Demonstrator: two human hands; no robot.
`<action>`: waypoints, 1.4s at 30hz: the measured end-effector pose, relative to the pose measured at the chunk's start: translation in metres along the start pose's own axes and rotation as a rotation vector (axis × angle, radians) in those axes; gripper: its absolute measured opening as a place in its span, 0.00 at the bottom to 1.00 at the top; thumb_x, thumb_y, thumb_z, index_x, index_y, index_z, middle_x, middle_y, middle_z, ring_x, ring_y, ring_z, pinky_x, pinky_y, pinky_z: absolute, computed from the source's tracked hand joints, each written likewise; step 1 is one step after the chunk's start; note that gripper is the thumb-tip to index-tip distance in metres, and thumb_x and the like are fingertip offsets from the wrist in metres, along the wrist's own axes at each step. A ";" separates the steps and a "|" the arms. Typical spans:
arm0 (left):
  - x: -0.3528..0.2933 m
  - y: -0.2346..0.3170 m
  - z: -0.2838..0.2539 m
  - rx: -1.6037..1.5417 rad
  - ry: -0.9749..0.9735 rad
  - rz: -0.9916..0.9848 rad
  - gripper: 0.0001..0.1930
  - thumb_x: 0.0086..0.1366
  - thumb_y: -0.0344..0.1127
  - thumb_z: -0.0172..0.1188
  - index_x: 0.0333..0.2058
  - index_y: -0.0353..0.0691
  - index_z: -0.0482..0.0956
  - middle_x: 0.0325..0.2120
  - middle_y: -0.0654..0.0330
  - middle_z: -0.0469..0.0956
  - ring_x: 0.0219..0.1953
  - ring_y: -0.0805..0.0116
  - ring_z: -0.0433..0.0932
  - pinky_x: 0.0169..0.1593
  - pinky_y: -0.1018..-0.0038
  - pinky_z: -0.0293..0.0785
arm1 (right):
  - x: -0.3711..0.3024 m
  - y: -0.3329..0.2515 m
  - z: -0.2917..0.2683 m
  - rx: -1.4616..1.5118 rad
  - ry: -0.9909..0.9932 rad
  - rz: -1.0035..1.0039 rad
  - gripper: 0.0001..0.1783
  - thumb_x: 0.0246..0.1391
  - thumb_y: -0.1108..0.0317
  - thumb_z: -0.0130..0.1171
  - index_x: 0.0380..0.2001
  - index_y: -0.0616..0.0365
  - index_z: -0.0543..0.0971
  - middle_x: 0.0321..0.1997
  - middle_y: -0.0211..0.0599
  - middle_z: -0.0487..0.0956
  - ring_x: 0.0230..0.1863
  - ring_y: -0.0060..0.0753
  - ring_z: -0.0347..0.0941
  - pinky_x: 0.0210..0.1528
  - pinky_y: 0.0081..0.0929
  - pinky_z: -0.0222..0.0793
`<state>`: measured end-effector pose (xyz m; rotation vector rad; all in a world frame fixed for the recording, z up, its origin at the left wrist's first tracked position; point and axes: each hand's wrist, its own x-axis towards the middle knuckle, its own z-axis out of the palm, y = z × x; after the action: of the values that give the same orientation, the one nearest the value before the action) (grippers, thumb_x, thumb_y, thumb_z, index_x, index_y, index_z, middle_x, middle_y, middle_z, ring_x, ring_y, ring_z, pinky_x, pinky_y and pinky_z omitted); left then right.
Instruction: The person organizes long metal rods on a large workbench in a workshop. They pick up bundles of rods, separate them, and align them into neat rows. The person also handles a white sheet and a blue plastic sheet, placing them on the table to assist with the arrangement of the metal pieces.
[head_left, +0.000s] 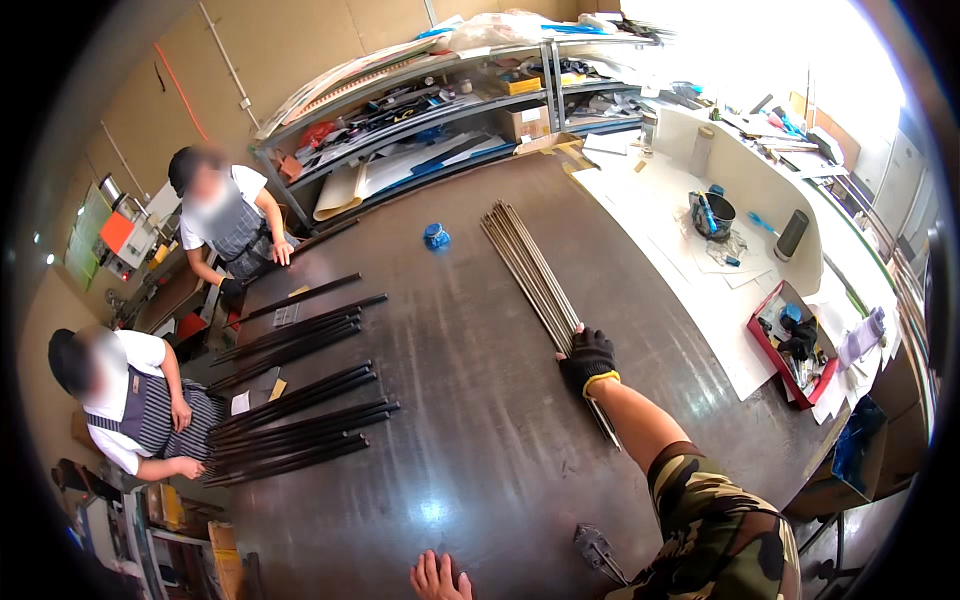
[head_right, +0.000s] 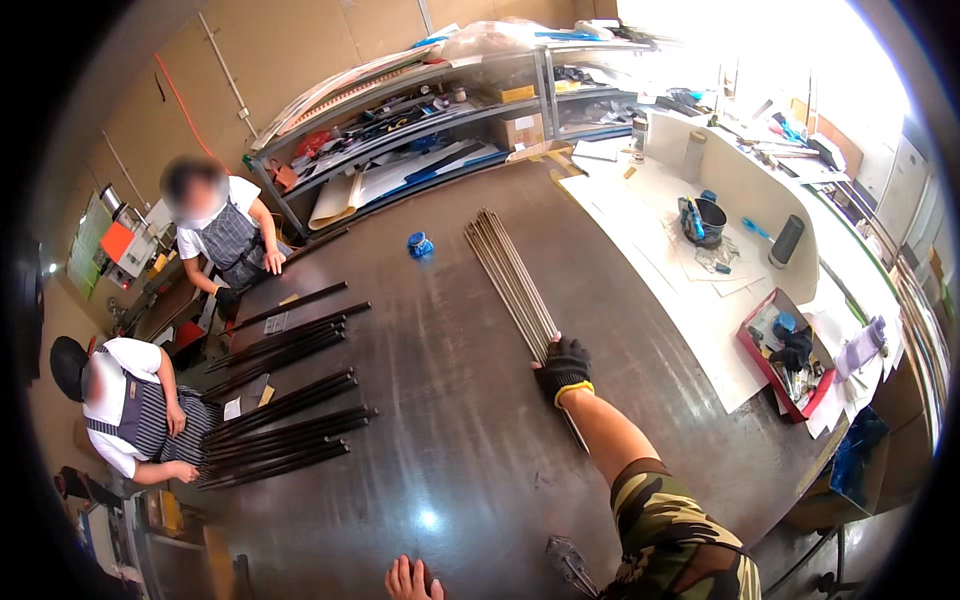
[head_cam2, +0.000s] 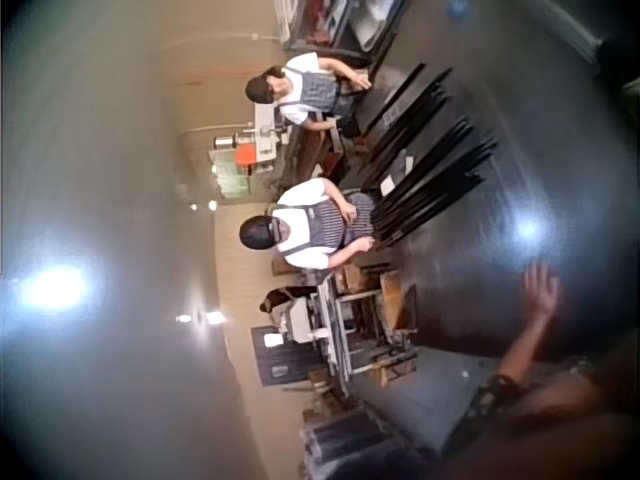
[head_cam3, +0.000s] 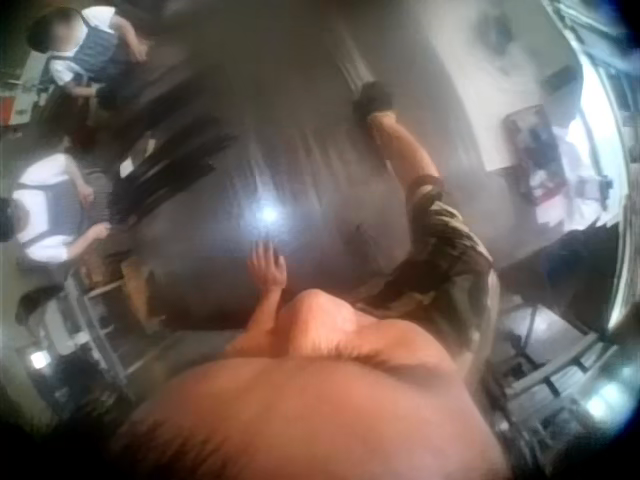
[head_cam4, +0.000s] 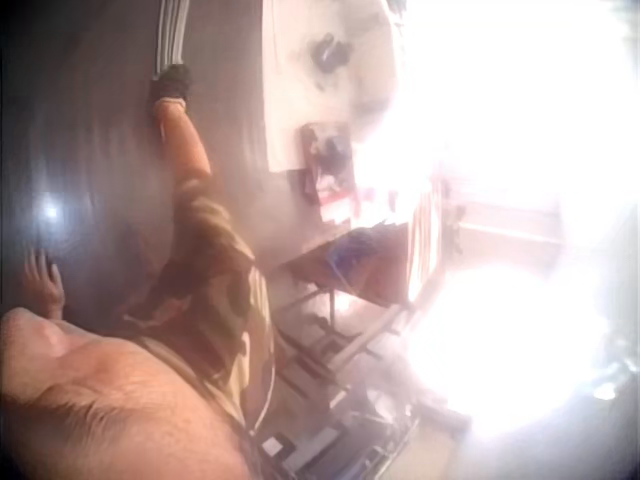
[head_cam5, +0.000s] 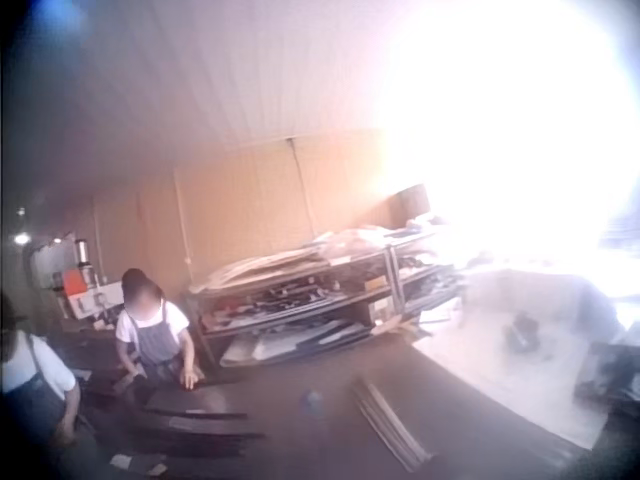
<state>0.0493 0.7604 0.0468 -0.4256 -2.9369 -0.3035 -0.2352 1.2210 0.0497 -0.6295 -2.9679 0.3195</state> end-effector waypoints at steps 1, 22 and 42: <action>0.003 -0.001 -0.003 -0.036 0.038 0.037 0.28 0.64 0.45 0.56 0.60 0.40 0.71 0.62 0.44 0.66 0.63 0.43 0.64 0.63 0.44 0.58 | -0.007 0.002 0.010 -0.001 0.069 0.004 0.46 0.52 0.41 0.57 0.64 0.67 0.64 0.63 0.52 0.67 0.66 0.54 0.58 0.66 0.47 0.54; -0.018 -0.021 0.014 -0.056 0.057 0.062 0.23 0.67 0.46 0.53 0.57 0.43 0.74 0.62 0.48 0.67 0.63 0.42 0.63 0.64 0.42 0.57 | -0.097 0.000 -0.028 0.116 -0.054 0.154 0.54 0.53 0.30 0.49 0.73 0.55 0.52 0.77 0.55 0.43 0.78 0.58 0.33 0.75 0.54 0.27; 0.010 -0.029 0.034 -0.271 0.286 0.629 0.20 0.70 0.45 0.51 0.53 0.39 0.76 0.58 0.46 0.70 0.59 0.42 0.68 0.60 0.44 0.63 | -0.726 0.110 -0.126 0.641 0.408 1.269 0.18 0.53 0.50 0.64 0.30 0.56 0.84 0.34 0.45 0.83 0.35 0.44 0.80 0.42 0.35 0.72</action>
<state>0.0271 0.7431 0.0107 -1.1878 -2.3368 -0.6078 0.4854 1.0445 0.1153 -1.9988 -1.5537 0.9682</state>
